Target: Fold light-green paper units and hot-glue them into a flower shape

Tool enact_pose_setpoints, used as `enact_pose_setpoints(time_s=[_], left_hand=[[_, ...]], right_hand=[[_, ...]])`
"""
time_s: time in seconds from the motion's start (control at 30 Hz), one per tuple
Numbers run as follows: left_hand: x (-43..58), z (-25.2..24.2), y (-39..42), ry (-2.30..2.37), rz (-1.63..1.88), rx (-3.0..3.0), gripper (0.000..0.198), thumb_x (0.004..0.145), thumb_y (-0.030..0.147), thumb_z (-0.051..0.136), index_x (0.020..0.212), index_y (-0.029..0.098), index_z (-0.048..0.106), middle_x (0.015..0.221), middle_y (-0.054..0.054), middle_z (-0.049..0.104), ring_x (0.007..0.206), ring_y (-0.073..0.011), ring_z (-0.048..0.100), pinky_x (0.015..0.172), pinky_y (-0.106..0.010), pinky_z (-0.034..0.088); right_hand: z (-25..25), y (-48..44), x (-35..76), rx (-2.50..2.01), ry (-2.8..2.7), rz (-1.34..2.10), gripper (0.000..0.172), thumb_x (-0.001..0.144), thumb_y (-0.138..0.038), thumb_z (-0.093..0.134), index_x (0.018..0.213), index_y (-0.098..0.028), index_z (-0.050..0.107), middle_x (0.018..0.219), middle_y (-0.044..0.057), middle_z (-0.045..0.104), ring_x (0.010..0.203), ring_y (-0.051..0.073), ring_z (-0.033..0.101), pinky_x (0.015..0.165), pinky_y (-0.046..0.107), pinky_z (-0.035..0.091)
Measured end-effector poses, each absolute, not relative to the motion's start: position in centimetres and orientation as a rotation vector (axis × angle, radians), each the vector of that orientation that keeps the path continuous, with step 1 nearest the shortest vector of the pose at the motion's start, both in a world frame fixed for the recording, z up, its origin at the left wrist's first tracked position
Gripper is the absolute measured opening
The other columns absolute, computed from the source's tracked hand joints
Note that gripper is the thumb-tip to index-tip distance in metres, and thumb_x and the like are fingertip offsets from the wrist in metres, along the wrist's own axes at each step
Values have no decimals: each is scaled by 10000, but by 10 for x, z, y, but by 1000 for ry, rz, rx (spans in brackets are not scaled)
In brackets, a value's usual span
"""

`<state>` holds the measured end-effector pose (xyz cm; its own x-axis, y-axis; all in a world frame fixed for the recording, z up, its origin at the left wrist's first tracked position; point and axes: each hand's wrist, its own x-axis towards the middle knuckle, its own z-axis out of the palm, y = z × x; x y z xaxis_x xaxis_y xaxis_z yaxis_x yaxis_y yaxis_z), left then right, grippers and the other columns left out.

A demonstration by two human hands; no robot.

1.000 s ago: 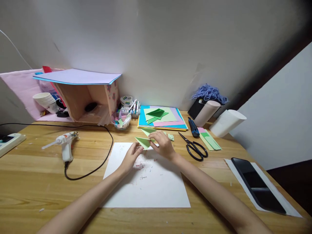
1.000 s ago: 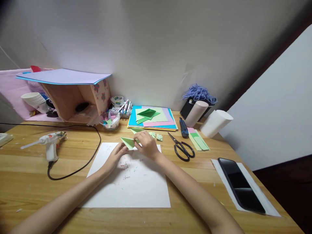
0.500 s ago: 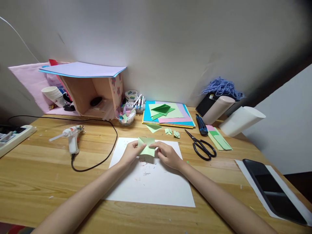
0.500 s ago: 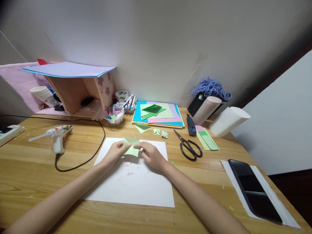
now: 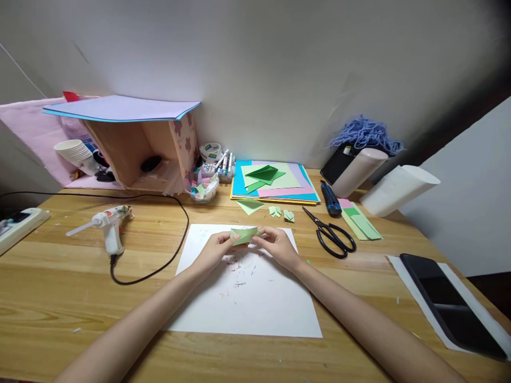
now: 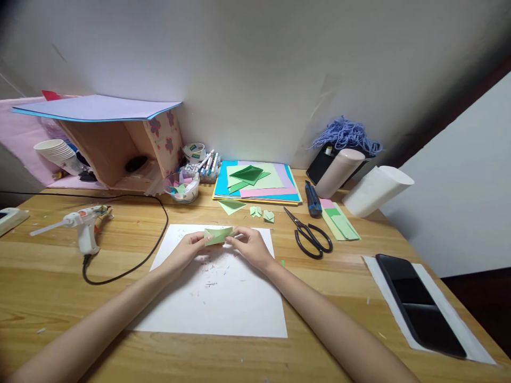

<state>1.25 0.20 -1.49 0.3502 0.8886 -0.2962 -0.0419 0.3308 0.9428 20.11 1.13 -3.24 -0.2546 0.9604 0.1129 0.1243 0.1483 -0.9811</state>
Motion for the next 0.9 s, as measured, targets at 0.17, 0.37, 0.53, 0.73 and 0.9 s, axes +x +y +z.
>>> enact_pose_setpoints(time_s=[0.17, 0.37, 0.53, 0.73, 0.9], left_hand=[[12, -16, 3, 1060, 809, 1073, 362, 702, 462, 610, 797, 113, 637, 691, -35, 606, 569, -119, 504, 490, -200, 361], [12, -15, 1, 1013, 818, 1065, 376, 697, 452, 620, 863, 117, 652, 699, -28, 605, 570, -111, 499, 490, -194, 362], [15, -7, -1, 1024, 774, 1072, 389, 687, 438, 624, 928, 135, 662, 802, -62, 655, 601, -126, 548, 479, -194, 372], [15, -6, -2, 985, 803, 1042, 419, 747, 509, 532, 904, 142, 660, 872, -79, 674, 778, -205, 635, 632, -264, 460], [18, -16, -6, 1090, 881, 1190, 354, 680, 464, 645, 740, 115, 630, 748, -73, 680, 731, -209, 637, 589, -248, 461]], right_hand=[[-28, 8, 201, -987, -1728, 1100, 220, 691, -112, 576, 827, -225, 706, 1077, 54, 562, 944, 178, 565, 749, 280, 473], [-26, 7, 201, -975, -1803, 1043, 92, 745, -215, 609, 762, -205, 699, 998, 57, 601, 884, 179, 570, 778, 303, 445], [-30, 9, 199, -1106, -1746, 1067, 293, 787, -367, 565, 576, -167, 593, 648, 21, 558, 642, 140, 513, 586, 248, 415], [-30, 8, 196, -1179, -1647, 1079, 293, 768, -381, 575, 584, -153, 586, 615, 4, 530, 598, 124, 481, 558, 238, 378], [-32, 6, 195, -1172, -1602, 1145, 318, 757, -400, 581, 558, -152, 562, 563, -5, 511, 550, 114, 471, 519, 231, 375]])
